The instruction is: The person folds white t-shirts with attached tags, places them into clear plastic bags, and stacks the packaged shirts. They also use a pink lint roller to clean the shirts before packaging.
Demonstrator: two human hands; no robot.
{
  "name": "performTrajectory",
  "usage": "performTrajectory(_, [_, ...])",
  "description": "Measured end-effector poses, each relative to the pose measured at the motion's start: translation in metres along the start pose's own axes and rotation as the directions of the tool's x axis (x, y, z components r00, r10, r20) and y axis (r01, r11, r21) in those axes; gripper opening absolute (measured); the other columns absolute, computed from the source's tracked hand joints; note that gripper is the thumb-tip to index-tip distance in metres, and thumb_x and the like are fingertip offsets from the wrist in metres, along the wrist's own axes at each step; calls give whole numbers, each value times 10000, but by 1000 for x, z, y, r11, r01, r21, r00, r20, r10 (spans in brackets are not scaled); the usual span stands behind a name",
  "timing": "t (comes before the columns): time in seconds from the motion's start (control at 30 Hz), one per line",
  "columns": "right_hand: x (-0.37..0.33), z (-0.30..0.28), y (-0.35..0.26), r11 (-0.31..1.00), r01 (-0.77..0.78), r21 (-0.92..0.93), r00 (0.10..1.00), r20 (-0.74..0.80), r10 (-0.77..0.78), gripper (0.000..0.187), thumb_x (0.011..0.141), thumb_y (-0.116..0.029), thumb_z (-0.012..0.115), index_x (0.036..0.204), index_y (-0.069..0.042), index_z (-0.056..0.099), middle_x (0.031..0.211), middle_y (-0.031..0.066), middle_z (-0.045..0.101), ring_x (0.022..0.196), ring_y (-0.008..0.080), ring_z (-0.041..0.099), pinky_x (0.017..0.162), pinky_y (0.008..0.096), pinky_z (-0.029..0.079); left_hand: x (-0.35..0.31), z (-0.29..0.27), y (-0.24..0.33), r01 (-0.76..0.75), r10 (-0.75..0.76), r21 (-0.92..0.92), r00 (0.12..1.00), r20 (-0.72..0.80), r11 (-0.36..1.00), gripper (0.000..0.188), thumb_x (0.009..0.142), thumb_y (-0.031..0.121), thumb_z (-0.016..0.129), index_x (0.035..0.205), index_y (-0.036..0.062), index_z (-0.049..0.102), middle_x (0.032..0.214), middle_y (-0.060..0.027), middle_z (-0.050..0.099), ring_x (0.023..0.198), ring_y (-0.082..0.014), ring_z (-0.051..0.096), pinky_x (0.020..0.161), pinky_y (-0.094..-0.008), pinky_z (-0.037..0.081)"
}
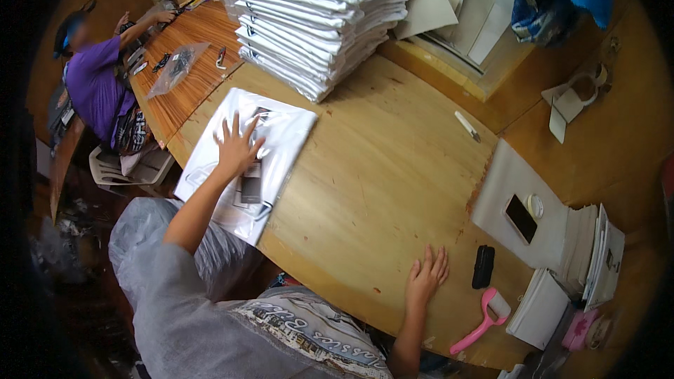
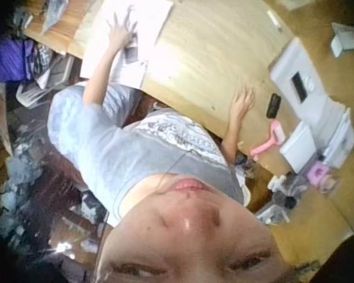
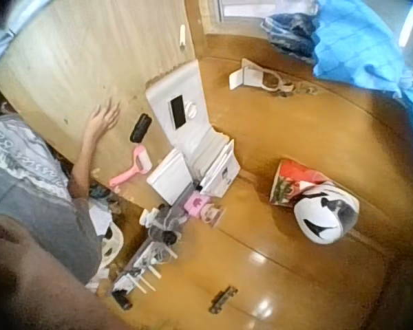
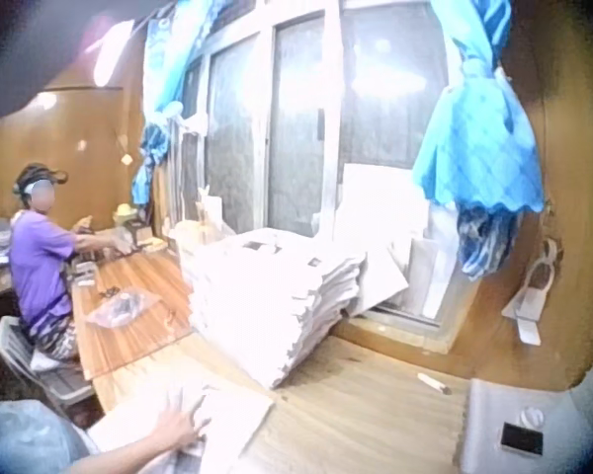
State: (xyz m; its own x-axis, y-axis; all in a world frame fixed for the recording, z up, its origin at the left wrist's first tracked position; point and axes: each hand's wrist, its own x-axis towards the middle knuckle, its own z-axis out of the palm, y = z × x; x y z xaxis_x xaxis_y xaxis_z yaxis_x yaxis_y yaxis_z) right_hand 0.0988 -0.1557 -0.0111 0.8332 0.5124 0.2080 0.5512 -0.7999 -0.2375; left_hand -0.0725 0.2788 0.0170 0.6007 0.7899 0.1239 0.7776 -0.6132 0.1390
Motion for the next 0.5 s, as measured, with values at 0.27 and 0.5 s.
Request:
performTrajectory(0.27, [11, 7, -13, 997, -8, -77, 998, -61, 3, 367, 753, -116, 497, 1119, -108, 469, 1240, 137, 346, 1172, 304, 289, 942, 477, 214, 50, 14, -43, -42, 19, -196, 993, -115, 980, 474, 774, 417, 495, 1172, 163, 448, 1267, -137, 331, 1167, -379, 258, 866, -598, 219])
performTrajectory(0.5, [9, 8, -11, 993, -53, -107, 998, -27, 50, 351, 776, -140, 468, 1126, -115, 467, 1239, 143, 349, 1174, 312, 285, 940, 488, 217, 184, -150, 102, -807, 460, -15, 352, -815, 590, 269, 668, 21, 575, 936, 28, 557, 979, -120, 536, 960, -292, 476, 816, -365, 385])
